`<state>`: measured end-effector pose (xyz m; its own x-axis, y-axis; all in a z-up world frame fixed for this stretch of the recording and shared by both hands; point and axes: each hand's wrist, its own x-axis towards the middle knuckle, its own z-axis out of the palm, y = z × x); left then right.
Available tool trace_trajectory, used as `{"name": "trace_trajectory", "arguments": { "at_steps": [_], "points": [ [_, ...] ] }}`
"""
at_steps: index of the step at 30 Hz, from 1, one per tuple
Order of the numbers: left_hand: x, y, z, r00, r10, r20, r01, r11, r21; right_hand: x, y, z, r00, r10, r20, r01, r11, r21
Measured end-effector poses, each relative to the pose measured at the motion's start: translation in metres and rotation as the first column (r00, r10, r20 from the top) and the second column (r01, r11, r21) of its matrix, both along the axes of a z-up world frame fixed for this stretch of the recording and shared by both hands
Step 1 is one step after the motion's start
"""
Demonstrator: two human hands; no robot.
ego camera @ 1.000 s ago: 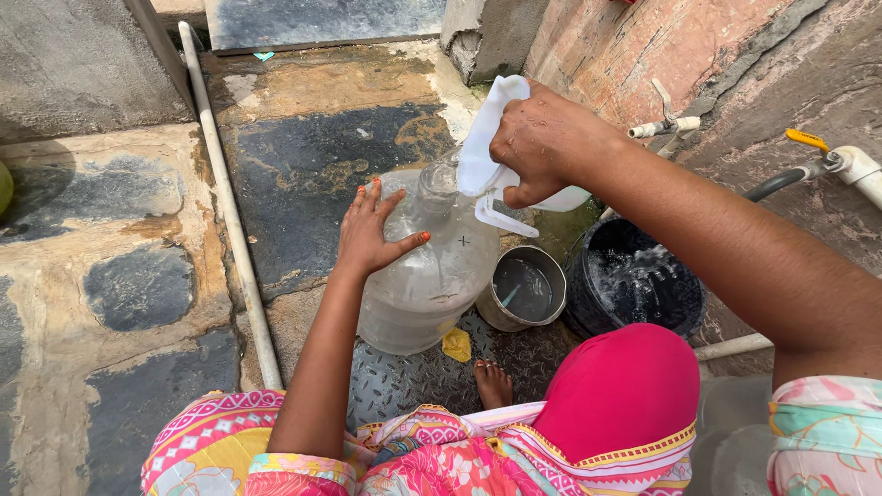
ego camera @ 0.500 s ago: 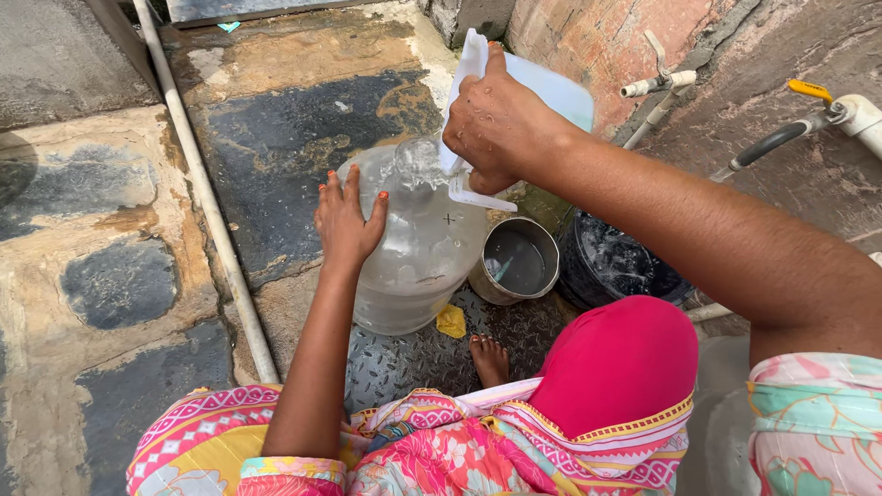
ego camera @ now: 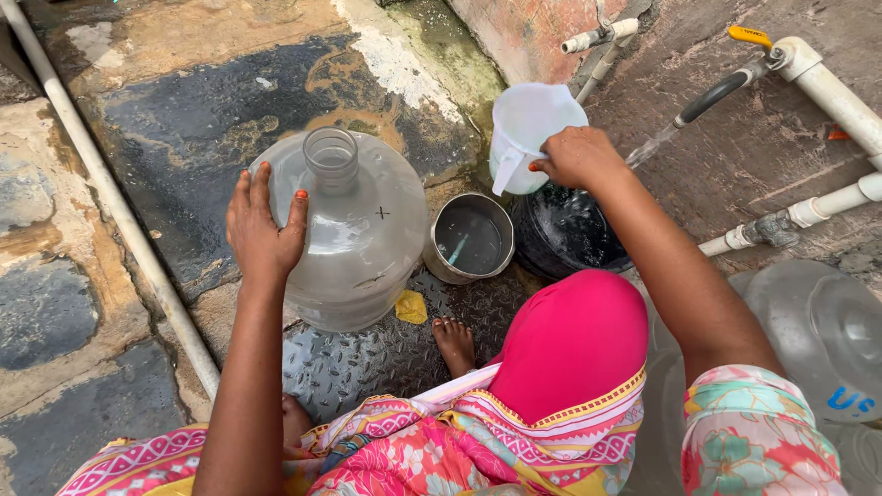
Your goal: The person scrubs the inside of a large transparent water container with a yellow sponge, then rinses it by pouring water from a white jug and shaking the container. The person repeats the rinsing process multiple times to clean the container.
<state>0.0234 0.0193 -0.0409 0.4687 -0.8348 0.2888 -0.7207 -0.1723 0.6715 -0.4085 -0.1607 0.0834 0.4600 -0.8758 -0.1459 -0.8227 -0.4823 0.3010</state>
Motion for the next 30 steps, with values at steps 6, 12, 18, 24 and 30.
{"name": "trace_trajectory", "arguments": {
  "at_steps": [6,12,18,24,30],
  "points": [
    [0.002,0.002,-0.001,1.0,-0.012,-0.005,0.012,1.0,-0.003,-0.119,0.002,-0.14,0.98,-0.171,-0.106,0.178,0.982,0.063],
    [0.004,0.005,-0.002,1.0,-0.02,0.004,0.02,1.0,0.0,-0.163,0.018,-0.176,0.947,-0.289,-0.142,0.314,0.728,0.609],
    [0.005,0.003,0.002,0.999,-0.032,0.034,0.033,0.998,-0.044,-0.166,-0.025,-0.029,0.806,-0.138,0.575,0.392,0.853,-0.344],
    [0.007,0.007,-0.005,0.998,-0.024,0.06,0.028,0.997,-0.069,-0.167,-0.103,0.057,0.774,-0.406,0.485,0.577,0.768,-0.279],
    [0.003,0.001,-0.004,0.998,0.014,0.055,-0.007,0.992,-0.124,-0.154,-0.163,0.079,0.691,-0.68,0.244,0.722,0.658,-0.212]
  ]
}}
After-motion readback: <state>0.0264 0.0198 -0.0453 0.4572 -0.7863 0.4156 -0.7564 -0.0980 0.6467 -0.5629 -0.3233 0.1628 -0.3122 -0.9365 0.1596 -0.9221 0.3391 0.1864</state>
